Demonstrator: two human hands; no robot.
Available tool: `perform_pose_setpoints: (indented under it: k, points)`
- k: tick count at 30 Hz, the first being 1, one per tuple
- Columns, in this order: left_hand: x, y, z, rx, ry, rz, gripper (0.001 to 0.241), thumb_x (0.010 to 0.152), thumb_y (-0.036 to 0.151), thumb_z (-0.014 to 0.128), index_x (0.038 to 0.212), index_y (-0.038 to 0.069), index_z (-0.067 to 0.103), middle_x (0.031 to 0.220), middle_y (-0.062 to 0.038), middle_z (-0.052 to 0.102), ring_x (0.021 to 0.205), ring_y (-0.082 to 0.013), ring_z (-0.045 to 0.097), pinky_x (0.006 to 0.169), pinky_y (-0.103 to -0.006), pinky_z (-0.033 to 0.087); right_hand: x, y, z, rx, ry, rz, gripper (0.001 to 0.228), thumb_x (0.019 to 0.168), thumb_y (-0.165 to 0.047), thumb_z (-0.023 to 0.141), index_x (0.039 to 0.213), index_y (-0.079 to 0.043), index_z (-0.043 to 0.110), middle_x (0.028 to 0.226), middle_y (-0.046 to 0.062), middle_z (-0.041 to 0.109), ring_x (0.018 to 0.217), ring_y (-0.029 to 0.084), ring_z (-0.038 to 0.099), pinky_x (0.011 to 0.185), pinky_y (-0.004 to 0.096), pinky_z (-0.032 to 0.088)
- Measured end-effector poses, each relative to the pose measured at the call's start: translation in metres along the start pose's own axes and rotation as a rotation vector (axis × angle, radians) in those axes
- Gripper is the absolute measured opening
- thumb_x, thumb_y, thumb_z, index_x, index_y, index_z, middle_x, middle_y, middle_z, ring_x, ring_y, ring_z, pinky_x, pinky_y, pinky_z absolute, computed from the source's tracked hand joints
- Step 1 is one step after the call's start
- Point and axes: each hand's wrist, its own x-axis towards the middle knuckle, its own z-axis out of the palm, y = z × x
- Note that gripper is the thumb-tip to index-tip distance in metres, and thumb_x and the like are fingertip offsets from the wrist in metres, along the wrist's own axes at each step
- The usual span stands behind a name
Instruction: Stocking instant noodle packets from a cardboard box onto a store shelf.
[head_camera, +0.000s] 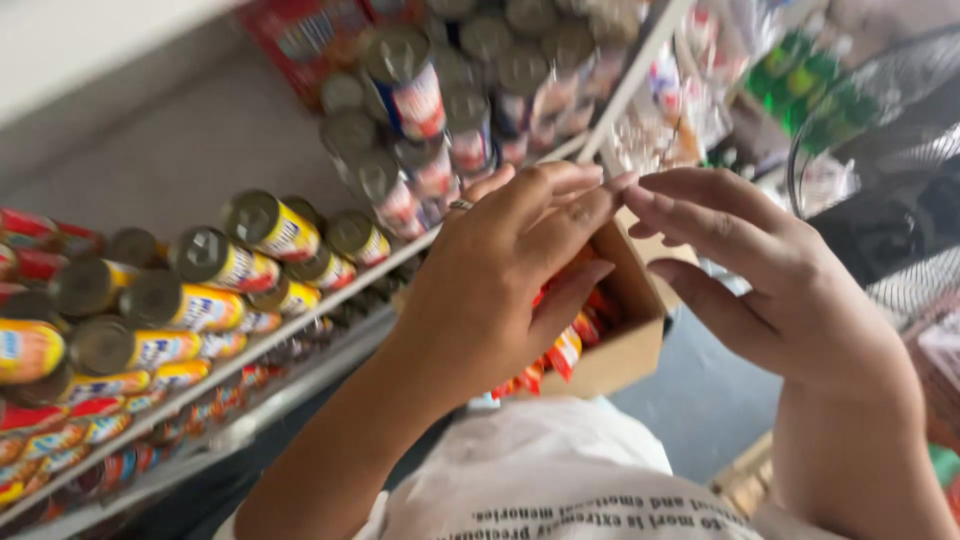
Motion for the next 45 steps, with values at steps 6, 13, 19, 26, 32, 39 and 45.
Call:
perform_pose_setpoints:
  k: [6,13,19,26,32,39,45]
  points:
    - [-0.034,-0.059,0.130,-0.306,-0.118,-0.227,0.053,0.094,0.015,0.078,0.141,0.006,0.058,0.143,-0.013,0.056,0.122,-0.0300,0.067,0.103,-0.0393,0.056,-0.067,0.107,0.055,0.245,0.006,0.221,0.051,0.100,0.013,0.057,0.147,-0.006,0.056,0.136,0.014,0.061,0.115,0.023,0.069,0.100,0.033,0.057]
    - [-0.077,-0.120,0.242,-0.435,-0.296,-0.463,0.064,0.088,0.016,0.079,0.147,0.013,0.054,0.142,-0.013,0.054,0.128,-0.0337,0.061,0.103,-0.0404,0.053,-0.141,0.218,0.126,0.587,-0.030,0.608,0.053,0.096,0.014,0.050,0.145,-0.005,0.055,0.142,0.009,0.059,0.120,0.019,0.064,0.100,0.031,0.054]
    - [-0.109,-0.149,0.311,-0.400,-0.408,-0.615,0.069,0.089,0.019,0.077,0.152,0.018,0.048,0.143,-0.015,0.051,0.129,-0.0347,0.057,0.105,-0.0417,0.050,-0.189,0.305,0.197,0.831,0.066,0.865,0.049,0.094,0.012,0.045,0.140,0.000,0.057,0.131,0.010,0.067,0.119,0.018,0.065,0.104,0.032,0.053]
    - [-0.120,-0.170,0.371,0.168,-0.855,-0.608,0.069,0.087,0.034,0.074,0.149,0.020,0.048,0.160,-0.011,0.035,0.151,-0.0312,0.024,0.116,-0.0712,0.014,-0.239,0.447,0.333,0.631,0.056,1.007,0.045,0.085,0.008,0.044,0.123,0.002,0.068,0.124,0.015,0.074,0.119,0.023,0.069,0.101,0.032,0.055]
    - [-0.124,-0.185,0.400,0.210,-1.017,-0.547,0.075,0.083,0.044,0.074,0.149,0.021,0.047,0.166,-0.007,0.027,0.154,-0.0327,0.016,0.117,-0.0744,0.004,-0.249,0.519,0.405,0.330,-0.345,1.062,0.038,0.092,-0.012,0.056,0.127,-0.012,0.071,0.124,0.019,0.072,0.113,0.034,0.071,0.099,0.040,0.054]
    - [-0.139,-0.195,0.414,0.294,-1.174,-0.379,0.073,0.084,0.049,0.070,0.149,0.024,0.048,0.160,-0.007,0.036,0.154,-0.0351,0.017,0.115,-0.0764,0.002,-0.271,0.539,0.404,0.113,-0.494,0.953,0.038,0.090,-0.020,0.063,0.125,-0.009,0.068,0.131,0.023,0.064,0.121,0.042,0.059,0.104,0.046,0.045]
    - [-0.150,-0.195,0.423,0.369,-1.142,-0.372,0.067,0.085,0.044,0.068,0.147,0.024,0.053,0.141,-0.011,0.054,0.147,-0.0387,0.030,0.116,-0.0763,0.003,-0.244,0.514,0.363,-0.118,-0.893,1.012,0.035,0.095,-0.030,0.061,0.123,-0.013,0.073,0.140,0.016,0.062,0.129,0.037,0.059,0.113,0.045,0.044]
